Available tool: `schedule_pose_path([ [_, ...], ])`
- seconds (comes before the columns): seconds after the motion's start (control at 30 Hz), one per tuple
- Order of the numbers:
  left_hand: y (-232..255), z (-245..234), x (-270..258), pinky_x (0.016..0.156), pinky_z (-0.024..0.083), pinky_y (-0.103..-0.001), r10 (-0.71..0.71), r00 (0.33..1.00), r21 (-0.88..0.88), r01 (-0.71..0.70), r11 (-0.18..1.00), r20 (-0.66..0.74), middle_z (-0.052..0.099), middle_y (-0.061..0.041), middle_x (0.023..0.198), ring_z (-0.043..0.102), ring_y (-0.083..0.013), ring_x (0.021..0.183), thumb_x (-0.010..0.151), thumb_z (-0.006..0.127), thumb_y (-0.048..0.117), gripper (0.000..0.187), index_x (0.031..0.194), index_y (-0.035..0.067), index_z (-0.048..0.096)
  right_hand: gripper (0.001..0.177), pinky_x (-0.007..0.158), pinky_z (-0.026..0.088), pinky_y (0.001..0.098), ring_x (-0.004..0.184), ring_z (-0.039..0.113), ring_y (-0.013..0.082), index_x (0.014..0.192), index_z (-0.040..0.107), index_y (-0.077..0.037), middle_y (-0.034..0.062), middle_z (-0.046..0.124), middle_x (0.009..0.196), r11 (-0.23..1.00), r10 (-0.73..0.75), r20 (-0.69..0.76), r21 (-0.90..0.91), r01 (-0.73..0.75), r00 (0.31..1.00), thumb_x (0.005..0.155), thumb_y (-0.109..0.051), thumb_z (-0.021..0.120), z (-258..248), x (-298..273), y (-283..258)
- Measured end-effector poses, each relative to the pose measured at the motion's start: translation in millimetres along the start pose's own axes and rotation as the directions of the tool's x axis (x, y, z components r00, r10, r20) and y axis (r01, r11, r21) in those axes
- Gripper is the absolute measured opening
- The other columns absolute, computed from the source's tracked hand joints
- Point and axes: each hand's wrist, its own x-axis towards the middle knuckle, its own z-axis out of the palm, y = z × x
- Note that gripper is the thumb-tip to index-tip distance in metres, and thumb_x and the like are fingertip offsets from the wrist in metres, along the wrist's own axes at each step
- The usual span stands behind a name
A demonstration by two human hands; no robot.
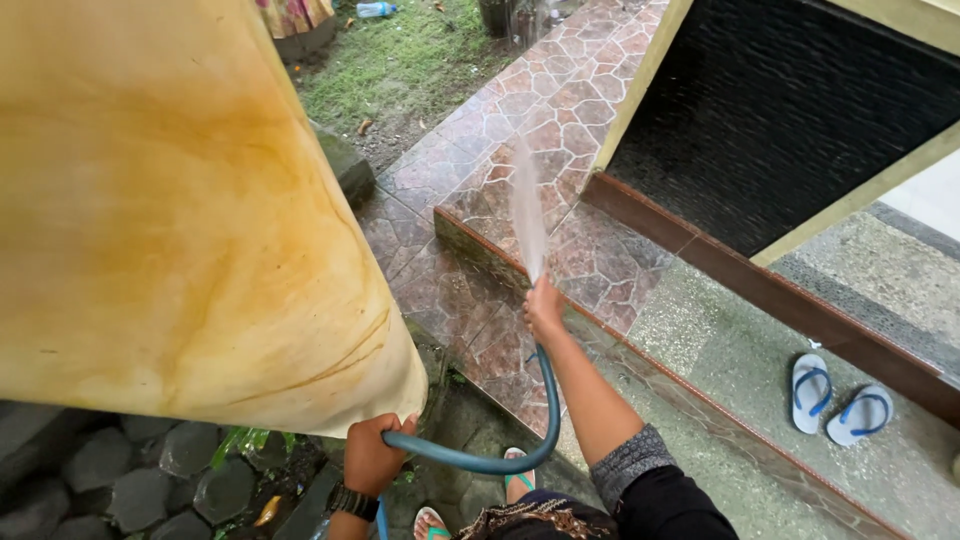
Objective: Watering plants in a garden using a hose.
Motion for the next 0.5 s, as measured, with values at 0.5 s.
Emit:
schedule_pose_path([
  [0.5, -2, 7, -13, 0.043, 0.03, -0.039, -0.03, 0.999, 0.064, 0.033, 0.997, -0.044, 0.039, -0.012, 0.044, 0.029, -0.0183, 0.043, 0.085, 0.079, 0.031, 0.053, 0.051, 0.001, 0.051, 0.042, 0.034, 0.026, 0.0354, 0.037, 0.039, 0.0168, 0.066, 0.047, -0.014, 0.0037, 0.047, 0.053, 0.996, 0.09, 0.021, 0.006, -0.09, 0.996, 0.092, -0.047, 0.043, -15, 0, 1],
])
